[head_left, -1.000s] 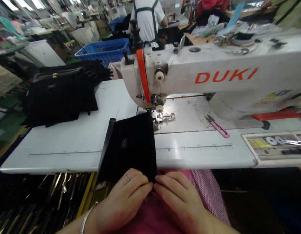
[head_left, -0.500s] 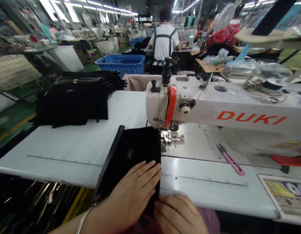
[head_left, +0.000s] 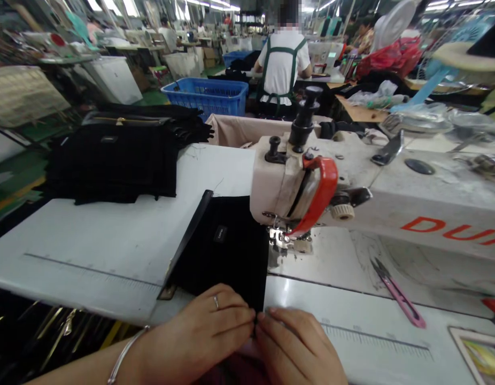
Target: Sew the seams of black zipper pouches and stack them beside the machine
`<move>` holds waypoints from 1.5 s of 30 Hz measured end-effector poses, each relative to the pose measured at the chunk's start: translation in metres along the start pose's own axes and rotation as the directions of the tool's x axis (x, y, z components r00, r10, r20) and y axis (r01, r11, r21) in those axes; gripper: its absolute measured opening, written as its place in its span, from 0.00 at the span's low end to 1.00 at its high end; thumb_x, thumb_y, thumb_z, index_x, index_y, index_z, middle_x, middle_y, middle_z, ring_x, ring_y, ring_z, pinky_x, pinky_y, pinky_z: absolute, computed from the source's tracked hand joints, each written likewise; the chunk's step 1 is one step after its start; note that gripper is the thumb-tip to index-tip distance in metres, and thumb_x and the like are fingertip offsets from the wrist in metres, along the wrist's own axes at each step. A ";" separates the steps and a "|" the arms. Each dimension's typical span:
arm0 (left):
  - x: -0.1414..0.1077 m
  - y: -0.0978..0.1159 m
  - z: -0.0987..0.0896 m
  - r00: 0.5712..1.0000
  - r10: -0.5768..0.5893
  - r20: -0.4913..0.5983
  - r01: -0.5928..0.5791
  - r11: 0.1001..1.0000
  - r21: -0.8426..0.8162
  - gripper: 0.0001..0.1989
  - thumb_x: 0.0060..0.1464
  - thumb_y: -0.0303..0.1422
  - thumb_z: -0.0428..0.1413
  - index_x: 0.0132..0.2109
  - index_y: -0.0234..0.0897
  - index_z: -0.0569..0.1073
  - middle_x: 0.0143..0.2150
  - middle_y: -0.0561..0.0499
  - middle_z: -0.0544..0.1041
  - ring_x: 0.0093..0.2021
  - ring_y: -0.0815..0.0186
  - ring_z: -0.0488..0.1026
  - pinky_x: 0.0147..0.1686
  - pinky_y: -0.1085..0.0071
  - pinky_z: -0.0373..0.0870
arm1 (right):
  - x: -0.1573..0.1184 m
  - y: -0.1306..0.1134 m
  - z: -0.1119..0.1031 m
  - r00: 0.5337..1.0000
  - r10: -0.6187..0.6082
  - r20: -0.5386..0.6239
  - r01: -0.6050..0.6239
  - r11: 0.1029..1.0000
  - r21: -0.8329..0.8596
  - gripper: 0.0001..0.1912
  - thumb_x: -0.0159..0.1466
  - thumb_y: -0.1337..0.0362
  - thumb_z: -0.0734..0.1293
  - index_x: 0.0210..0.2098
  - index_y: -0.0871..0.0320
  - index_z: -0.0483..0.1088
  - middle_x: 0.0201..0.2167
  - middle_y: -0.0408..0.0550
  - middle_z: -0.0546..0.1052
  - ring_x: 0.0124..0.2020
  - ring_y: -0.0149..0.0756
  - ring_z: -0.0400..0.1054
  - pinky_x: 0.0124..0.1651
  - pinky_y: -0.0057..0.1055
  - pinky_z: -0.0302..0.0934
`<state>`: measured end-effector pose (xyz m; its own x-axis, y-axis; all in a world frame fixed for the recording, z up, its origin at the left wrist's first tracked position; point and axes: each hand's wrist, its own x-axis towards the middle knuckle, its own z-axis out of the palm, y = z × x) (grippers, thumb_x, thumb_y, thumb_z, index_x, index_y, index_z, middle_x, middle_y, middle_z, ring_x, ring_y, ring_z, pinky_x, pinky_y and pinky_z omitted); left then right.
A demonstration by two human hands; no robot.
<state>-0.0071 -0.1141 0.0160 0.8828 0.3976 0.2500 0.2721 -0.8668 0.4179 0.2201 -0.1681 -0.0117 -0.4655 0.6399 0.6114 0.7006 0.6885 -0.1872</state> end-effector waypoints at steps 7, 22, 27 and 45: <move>0.018 -0.020 -0.014 0.998 0.057 0.009 -0.058 0.995 0.077 0.12 0.68 0.25 0.46 0.53 0.30 0.71 0.51 0.45 0.77 0.51 0.61 0.71 0.54 0.65 0.70 | 0.016 0.015 -0.003 0.999 0.022 0.048 -0.027 0.996 0.090 0.13 0.72 0.70 0.60 0.46 0.62 0.76 0.45 0.50 0.80 0.44 0.39 0.73 0.44 0.34 0.71; 0.049 -0.076 -0.014 0.990 0.126 0.061 -0.134 0.978 0.160 0.12 0.67 0.23 0.47 0.52 0.31 0.72 0.54 0.48 0.76 0.53 0.63 0.72 0.59 0.63 0.67 | 0.040 0.043 0.002 0.976 0.137 0.170 -0.163 0.975 0.151 0.15 0.68 0.72 0.64 0.54 0.64 0.71 0.51 0.53 0.76 0.45 0.46 0.70 0.46 0.45 0.70; 0.061 -0.083 -0.019 0.997 0.057 0.049 -0.065 0.979 0.192 0.17 0.68 0.21 0.41 0.52 0.28 0.73 0.53 0.48 0.77 0.54 0.64 0.73 0.61 0.61 0.66 | 0.044 0.055 0.007 0.962 0.157 0.223 -0.180 0.980 0.086 0.17 0.68 0.69 0.64 0.55 0.64 0.71 0.52 0.55 0.75 0.49 0.48 0.70 0.49 0.46 0.71; 0.083 -0.124 -0.014 0.997 -0.048 -0.057 0.062 0.953 0.296 0.14 0.68 0.32 0.48 0.51 0.33 0.75 0.51 0.49 0.78 0.53 0.63 0.73 0.58 0.62 0.68 | 0.046 0.067 0.020 0.954 0.197 0.224 -0.220 0.972 0.081 0.18 0.68 0.70 0.62 0.56 0.65 0.69 0.56 0.56 0.72 0.50 0.49 0.71 0.53 0.50 0.70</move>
<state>0.0275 0.0304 -0.0023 0.8456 0.4550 0.2792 0.4278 -0.8904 0.1554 0.2348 -0.0857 -0.0115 -0.4272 0.8229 0.3747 0.7395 0.5564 -0.3790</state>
